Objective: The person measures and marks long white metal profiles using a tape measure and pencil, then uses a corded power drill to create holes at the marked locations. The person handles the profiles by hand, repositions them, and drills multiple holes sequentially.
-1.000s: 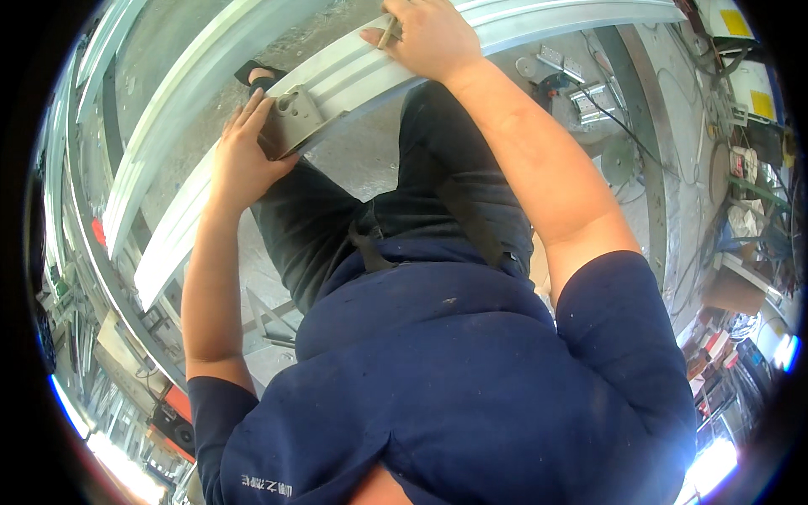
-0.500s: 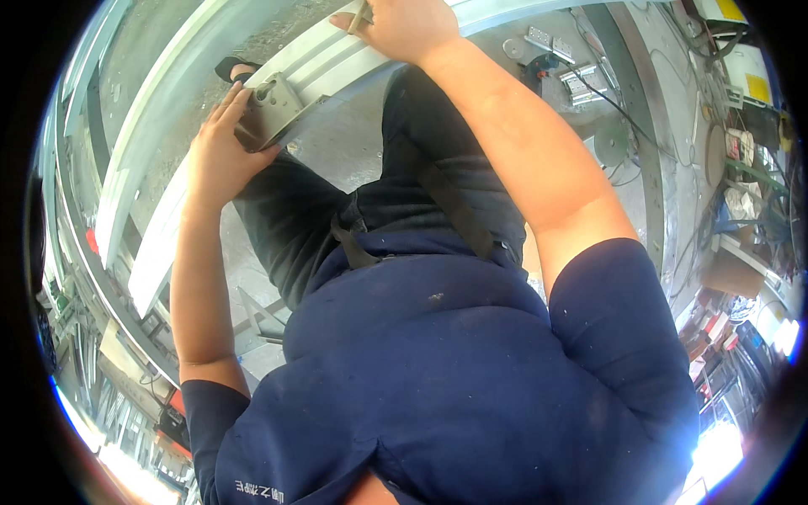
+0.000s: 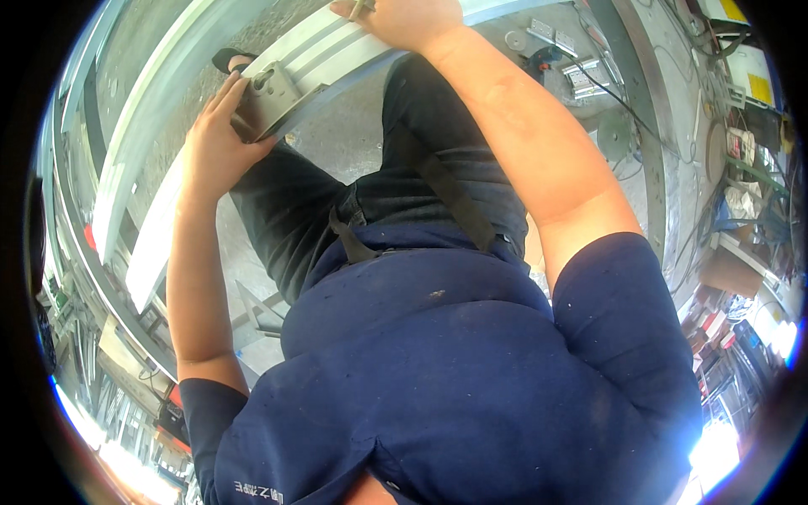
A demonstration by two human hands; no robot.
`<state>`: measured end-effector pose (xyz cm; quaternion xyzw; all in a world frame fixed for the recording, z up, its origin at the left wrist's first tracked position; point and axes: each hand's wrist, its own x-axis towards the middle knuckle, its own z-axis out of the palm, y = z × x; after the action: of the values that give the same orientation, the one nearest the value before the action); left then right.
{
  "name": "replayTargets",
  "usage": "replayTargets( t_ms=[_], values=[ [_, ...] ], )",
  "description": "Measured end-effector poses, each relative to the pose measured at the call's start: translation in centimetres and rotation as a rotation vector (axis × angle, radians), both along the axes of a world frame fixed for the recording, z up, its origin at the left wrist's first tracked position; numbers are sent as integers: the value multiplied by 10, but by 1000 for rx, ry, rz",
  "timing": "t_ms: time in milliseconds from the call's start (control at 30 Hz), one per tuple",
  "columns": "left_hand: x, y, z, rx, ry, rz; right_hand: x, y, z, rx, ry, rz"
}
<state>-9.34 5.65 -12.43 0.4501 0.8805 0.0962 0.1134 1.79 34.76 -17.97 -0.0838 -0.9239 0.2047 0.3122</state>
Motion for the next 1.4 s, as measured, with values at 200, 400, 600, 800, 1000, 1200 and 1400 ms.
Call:
replayTargets(
  t_ms=[200,400,600,800,1000,1200,1400],
  values=[
    [0,-1,-1,3,-11,12,0,1,2,10,-37,12],
    [1,-2,-2,-20,80,-16,0,-2,5,25,-37,1],
    [5,2,1,-63,67,23,0,0,4,39,0,17],
    [4,-3,-5,-20,12,44,-2,-4,3,61,-158,-51],
    [28,17,-5,-234,116,148,-4,2,-1,97,-49,25],
    [33,25,-28,-17,100,176,-1,0,3,57,-146,-12],
    [32,19,-24,59,48,161,2,4,3,35,-223,-27]
  ],
)
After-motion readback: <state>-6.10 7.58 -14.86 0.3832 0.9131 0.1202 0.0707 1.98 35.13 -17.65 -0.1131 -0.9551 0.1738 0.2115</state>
